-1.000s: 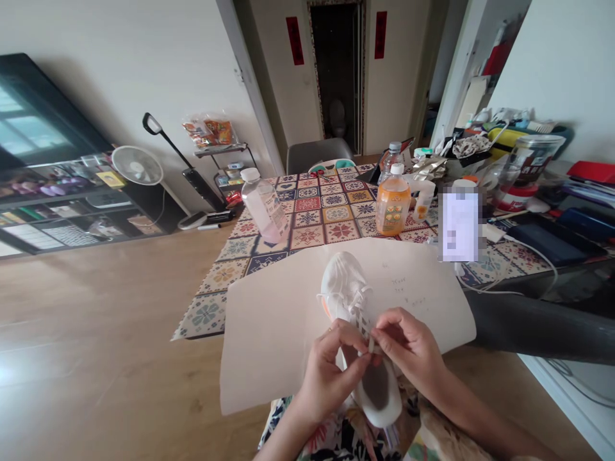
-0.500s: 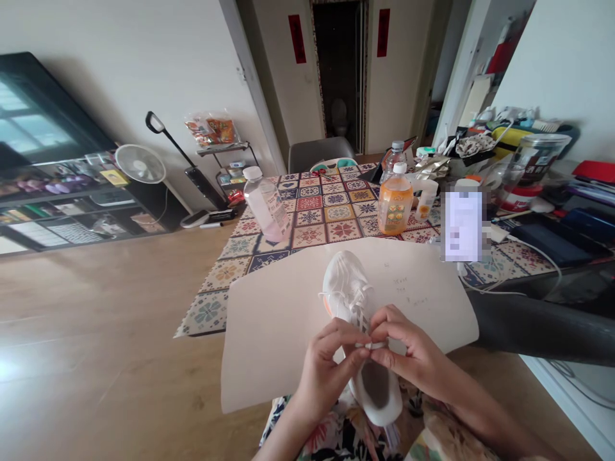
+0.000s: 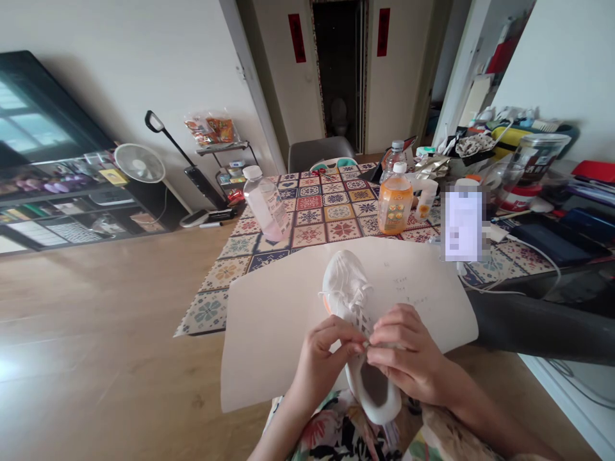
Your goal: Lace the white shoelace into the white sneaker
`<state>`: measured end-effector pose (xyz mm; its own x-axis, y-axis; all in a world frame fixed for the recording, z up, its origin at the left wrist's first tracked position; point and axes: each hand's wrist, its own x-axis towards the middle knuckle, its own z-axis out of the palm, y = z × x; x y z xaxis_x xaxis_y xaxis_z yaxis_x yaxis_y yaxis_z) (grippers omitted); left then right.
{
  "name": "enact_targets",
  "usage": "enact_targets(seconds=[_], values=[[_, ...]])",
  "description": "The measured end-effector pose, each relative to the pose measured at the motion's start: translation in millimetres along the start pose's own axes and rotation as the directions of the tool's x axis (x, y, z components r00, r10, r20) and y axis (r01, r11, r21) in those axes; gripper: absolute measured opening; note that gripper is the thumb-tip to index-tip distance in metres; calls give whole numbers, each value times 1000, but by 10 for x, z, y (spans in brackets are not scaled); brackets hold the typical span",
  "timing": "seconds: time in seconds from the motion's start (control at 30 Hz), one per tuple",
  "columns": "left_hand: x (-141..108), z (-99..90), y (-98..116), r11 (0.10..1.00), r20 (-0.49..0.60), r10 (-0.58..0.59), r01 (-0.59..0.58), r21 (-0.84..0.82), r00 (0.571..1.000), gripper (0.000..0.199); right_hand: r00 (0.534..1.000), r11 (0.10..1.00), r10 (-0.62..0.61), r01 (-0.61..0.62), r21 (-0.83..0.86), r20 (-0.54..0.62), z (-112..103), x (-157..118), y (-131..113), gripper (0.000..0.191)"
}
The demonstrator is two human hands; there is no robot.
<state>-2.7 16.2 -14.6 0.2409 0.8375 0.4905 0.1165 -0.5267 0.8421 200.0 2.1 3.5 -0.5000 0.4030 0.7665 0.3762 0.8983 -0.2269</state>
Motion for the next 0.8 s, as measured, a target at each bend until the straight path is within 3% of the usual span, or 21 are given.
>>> enact_targets(seconds=[0.17, 0.27, 0.57, 0.7, 0.8], values=[[47, -83, -106, 989, -57, 1, 7, 147, 998, 14, 994, 932, 44, -78, 353, 104, -73, -8, 116, 12], [69, -102, -142, 958, -58, 16, 1, 286, 998, 16, 985, 888, 31, -105, 448, 168, -58, -2, 156, 16], [102, -50, -182, 831, -117, -7, 71, 551, 993, 17, 966, 863, 8, -137, 487, 258, -28, 17, 176, 30], [101, -117, -183, 854, -71, 78, -30, 519, 994, 19, 961, 891, 3, -127, 436, 275, -66, 33, 145, 21], [74, -228, -132, 898, -62, 130, -91, 431, 990, 8, 963, 935, 56, -143, 325, 264, -109, 34, 102, 7]])
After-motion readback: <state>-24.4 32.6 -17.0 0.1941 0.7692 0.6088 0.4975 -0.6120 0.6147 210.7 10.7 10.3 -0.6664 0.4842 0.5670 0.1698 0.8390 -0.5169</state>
